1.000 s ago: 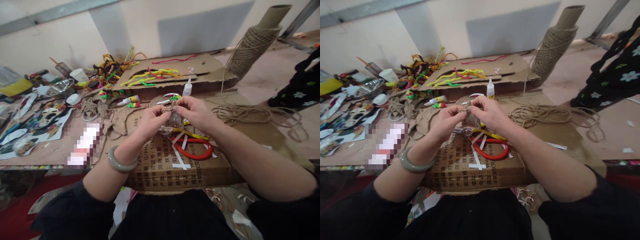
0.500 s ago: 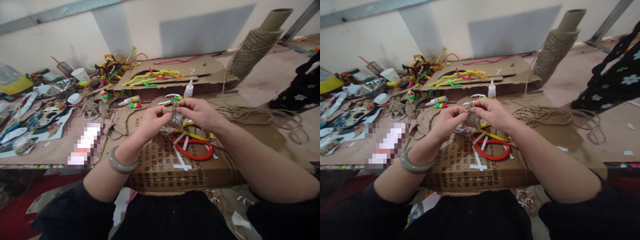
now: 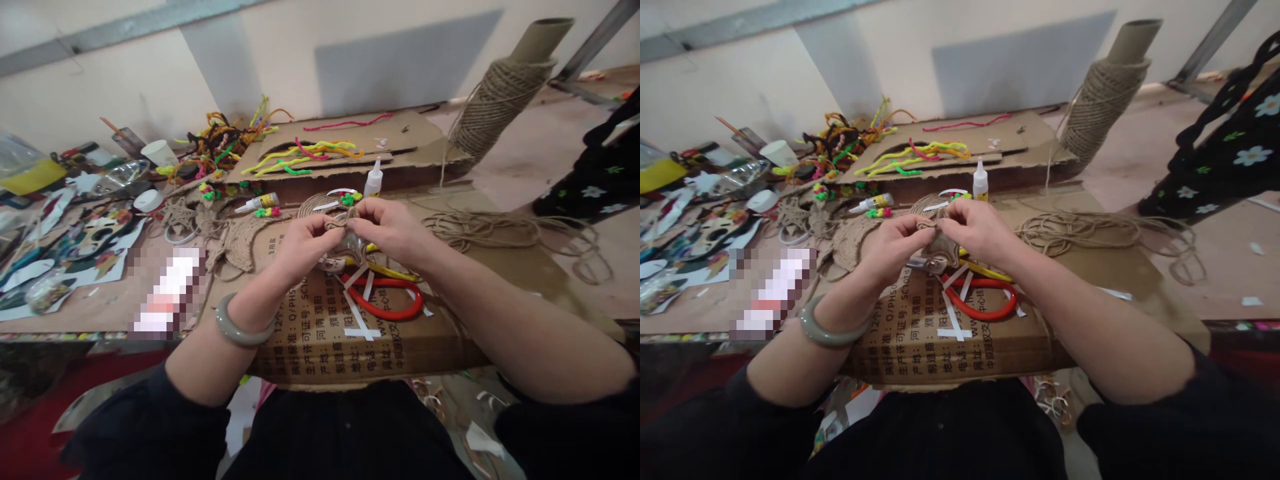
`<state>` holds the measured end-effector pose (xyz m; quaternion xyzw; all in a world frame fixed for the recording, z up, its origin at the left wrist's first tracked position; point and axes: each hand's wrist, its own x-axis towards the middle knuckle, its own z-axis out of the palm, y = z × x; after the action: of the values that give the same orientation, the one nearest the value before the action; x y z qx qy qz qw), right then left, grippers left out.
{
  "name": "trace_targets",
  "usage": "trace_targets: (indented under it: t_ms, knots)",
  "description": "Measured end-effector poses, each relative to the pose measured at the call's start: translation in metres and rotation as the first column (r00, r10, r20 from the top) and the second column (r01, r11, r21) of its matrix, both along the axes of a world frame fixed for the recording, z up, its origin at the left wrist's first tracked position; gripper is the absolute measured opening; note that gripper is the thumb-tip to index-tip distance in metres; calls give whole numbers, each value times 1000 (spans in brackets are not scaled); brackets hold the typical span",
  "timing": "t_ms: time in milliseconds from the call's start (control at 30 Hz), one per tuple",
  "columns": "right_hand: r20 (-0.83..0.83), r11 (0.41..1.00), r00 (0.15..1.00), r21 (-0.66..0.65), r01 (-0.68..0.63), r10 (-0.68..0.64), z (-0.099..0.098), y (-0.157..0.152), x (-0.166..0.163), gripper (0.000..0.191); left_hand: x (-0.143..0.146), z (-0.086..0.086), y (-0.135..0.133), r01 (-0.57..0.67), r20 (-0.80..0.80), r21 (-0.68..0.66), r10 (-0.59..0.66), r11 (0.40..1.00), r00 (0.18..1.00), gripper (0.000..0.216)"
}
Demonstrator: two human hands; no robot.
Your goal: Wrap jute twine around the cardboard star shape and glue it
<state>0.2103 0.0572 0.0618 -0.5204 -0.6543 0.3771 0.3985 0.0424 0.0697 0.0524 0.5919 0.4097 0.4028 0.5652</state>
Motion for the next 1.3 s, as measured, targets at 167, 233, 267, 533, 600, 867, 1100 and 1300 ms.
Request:
trace_targets:
  t_ms: [167,233,267,533,600,867,1100,1300]
  knots:
    - [-136,996,987,-5,87,-87,0,2,2,16,-5,-5,3,62,97,-43,-58,997,994,32]
    - [-170,994,980,1,109,-108,0,2,3,17,-6,-5,4,73,128,-73,-63,995,990,33]
    - [-176,993,978,-2,115,-113,0,2,3,17,-6,-5,4,69,133,-86,-57,994,989,32]
    - [-169,996,982,-1,91,-90,-8,4,1,18,-3,-5,3,65,98,-100,-55,993,994,20]
    - [-162,997,984,-2,80,-79,-9,4,0,17,-2,-6,3,62,102,-98,-52,993,993,23]
    - [-219,999,976,-23,-27,21,-10,4,-3,17,-2,-3,4,26,72,-91,-19,996,997,19]
    - [-182,999,982,2,-46,45,-11,5,-1,17,-4,-7,5,38,14,-79,-37,996,999,20]
    - [-169,1000,986,0,-2,2,-7,3,-1,20,-4,-6,7,-8,128,-12,10,1000,992,21]
